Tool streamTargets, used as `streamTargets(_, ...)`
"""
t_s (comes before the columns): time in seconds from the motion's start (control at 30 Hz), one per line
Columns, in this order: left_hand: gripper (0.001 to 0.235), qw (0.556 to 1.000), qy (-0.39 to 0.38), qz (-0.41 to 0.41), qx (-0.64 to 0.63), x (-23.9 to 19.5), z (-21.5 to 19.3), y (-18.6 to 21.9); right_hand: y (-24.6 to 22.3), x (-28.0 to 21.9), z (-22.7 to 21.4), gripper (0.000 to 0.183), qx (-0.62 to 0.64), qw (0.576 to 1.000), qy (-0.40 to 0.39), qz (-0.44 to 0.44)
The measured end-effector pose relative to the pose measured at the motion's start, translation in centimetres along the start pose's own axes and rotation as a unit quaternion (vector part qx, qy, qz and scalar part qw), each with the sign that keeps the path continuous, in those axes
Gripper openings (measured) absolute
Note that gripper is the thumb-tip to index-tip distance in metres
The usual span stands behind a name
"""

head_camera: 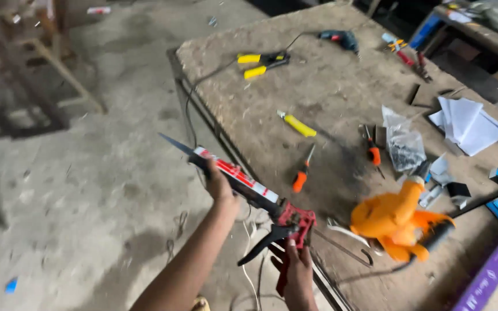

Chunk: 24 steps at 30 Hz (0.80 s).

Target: Applying sealant and trimming excess material from a metal frame using a utility knife as part of electrical box assembly

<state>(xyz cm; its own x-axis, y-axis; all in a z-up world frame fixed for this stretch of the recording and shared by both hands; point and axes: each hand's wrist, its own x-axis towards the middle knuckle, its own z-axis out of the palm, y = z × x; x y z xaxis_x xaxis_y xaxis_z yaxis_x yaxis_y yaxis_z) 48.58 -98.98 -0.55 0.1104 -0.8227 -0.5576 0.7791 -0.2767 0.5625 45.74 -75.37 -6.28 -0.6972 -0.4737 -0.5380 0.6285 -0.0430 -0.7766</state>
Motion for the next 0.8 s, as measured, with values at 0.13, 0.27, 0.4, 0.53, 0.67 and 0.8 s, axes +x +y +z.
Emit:
streamTargets(0.13, 0.068, 0.974, -0.031, -0.134, 0.179, 7.2, 5.6, -4.3, 1.0, 6.3, 4.3, 0.025, 0.029, 0.995, 0.092, 0.029)
streamTargets(0.27, 0.046, 0.898, -0.097, -0.229, 0.364, 12.0, 11.9, -6.5, 0.3, 12.1, 8.2, 0.028, 0.039, 0.988, 0.146, 0.026)
streamTargets(0.4, 0.057, 0.895, -0.127, -0.165, 0.394, 15.7, 12.9, -10.1, -4.7, 13.8, 12.2, 0.052, -0.207, 0.965, 0.162, 0.018)
streamTargets(0.53, 0.066, 0.887, -0.194, -0.148, 0.392, 17.0, 14.8, -8.8, -14.3, 16.4, 16.8, 0.035, -0.319, 0.931, 0.151, -0.091)
streamTargets(0.67, 0.037, 0.887, -0.227, -0.211, 0.341, 13.5, 17.7, -5.1, -21.5, 14.4, 22.1, 0.025, -0.508, 0.829, 0.130, -0.192)
streamTargets(0.8, 0.055, 0.873, -0.313, -0.255, 0.275, 13.5, 20.0, -4.7, -25.9, 23.6, 34.3, 0.048, -0.525, 0.758, -0.039, -0.385)
